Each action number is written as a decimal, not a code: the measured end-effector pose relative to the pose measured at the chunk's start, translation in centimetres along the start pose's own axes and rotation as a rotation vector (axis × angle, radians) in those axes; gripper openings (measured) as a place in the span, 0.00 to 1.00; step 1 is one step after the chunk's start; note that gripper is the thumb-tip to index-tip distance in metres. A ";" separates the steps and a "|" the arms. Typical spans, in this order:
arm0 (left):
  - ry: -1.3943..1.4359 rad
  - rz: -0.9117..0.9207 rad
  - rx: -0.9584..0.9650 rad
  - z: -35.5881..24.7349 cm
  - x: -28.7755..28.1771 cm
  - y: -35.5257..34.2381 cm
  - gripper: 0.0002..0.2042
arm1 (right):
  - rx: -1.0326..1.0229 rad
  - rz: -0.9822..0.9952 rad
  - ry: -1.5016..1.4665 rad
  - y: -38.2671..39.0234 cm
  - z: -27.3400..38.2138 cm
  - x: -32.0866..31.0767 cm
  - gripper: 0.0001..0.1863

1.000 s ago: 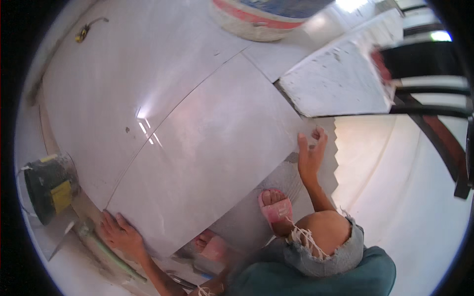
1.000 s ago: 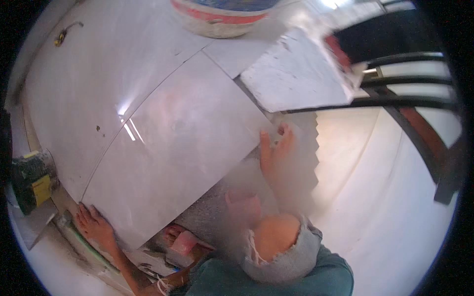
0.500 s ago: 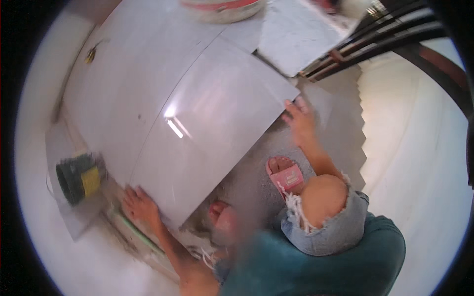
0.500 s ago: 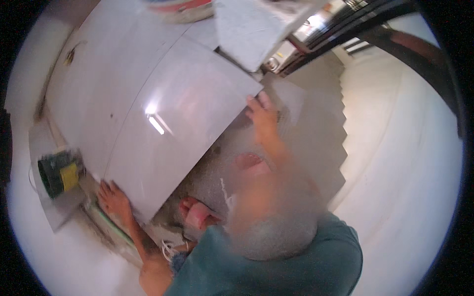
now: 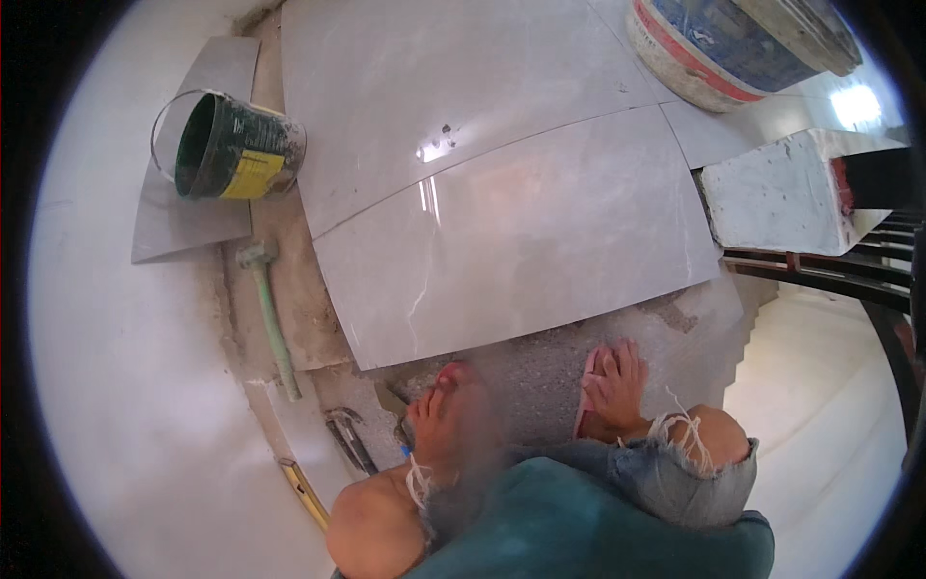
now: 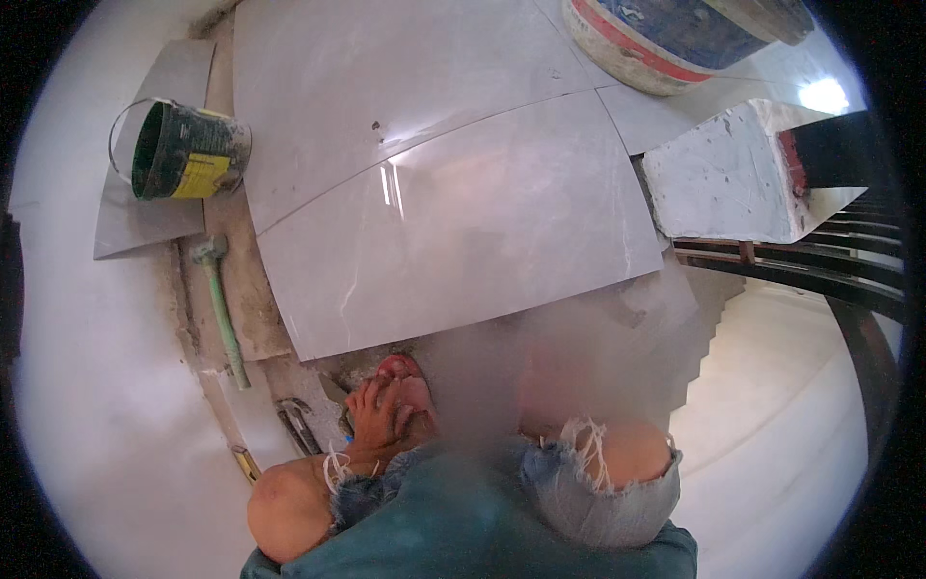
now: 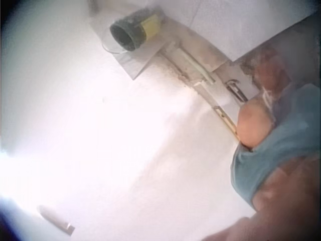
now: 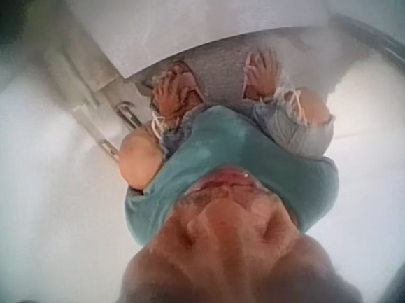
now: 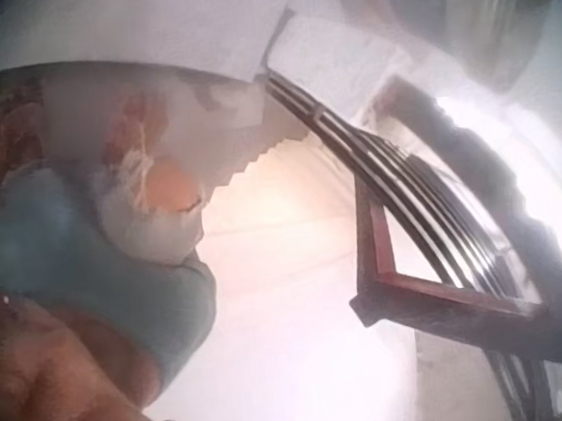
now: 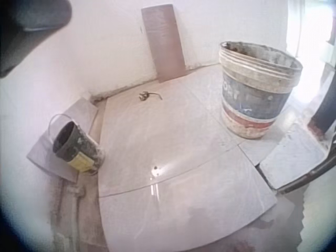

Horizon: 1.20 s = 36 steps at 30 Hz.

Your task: The person places a floor tile onto mortar, aligns it by hand, and taps it with a rubber mallet. The person then lifts the tile back up and spreads mortar underneath using a trowel.

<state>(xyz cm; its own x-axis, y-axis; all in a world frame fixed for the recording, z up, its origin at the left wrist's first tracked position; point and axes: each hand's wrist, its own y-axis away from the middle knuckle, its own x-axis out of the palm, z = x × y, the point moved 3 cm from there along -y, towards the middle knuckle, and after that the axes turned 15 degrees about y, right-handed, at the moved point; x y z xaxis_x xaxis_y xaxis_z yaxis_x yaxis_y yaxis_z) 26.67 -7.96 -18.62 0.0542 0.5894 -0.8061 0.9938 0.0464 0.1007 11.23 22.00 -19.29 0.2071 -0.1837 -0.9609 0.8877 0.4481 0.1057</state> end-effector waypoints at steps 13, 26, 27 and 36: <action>-0.049 -0.112 -0.261 1.1 -0.4 -1.1 0.28 | 0.051 -0.063 0.002 0.6 -0.7 1.5 0.25; 0.186 -0.901 -0.479 9.0 -14.2 -6.3 0.12 | 0.169 -0.083 0.016 0.5 2.1 2.6 0.27; 0.225 -0.932 -0.426 9.3 -14.4 -6.2 0.10 | 0.164 -0.059 0.033 0.5 2.4 2.4 0.27; 0.263 -0.862 -0.289 7.0 -12.9 -1.5 0.07 | 0.132 0.106 0.183 0.7 2.2 2.0 0.27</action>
<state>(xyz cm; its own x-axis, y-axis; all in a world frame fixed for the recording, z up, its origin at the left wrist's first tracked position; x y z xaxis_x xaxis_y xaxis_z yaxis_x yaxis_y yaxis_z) 25.12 -21.32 -12.49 -0.7461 0.4198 -0.5168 0.6168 0.7281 -0.2991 13.16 19.97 -20.60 0.2351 0.0251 -0.9717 0.9133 0.3363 0.2297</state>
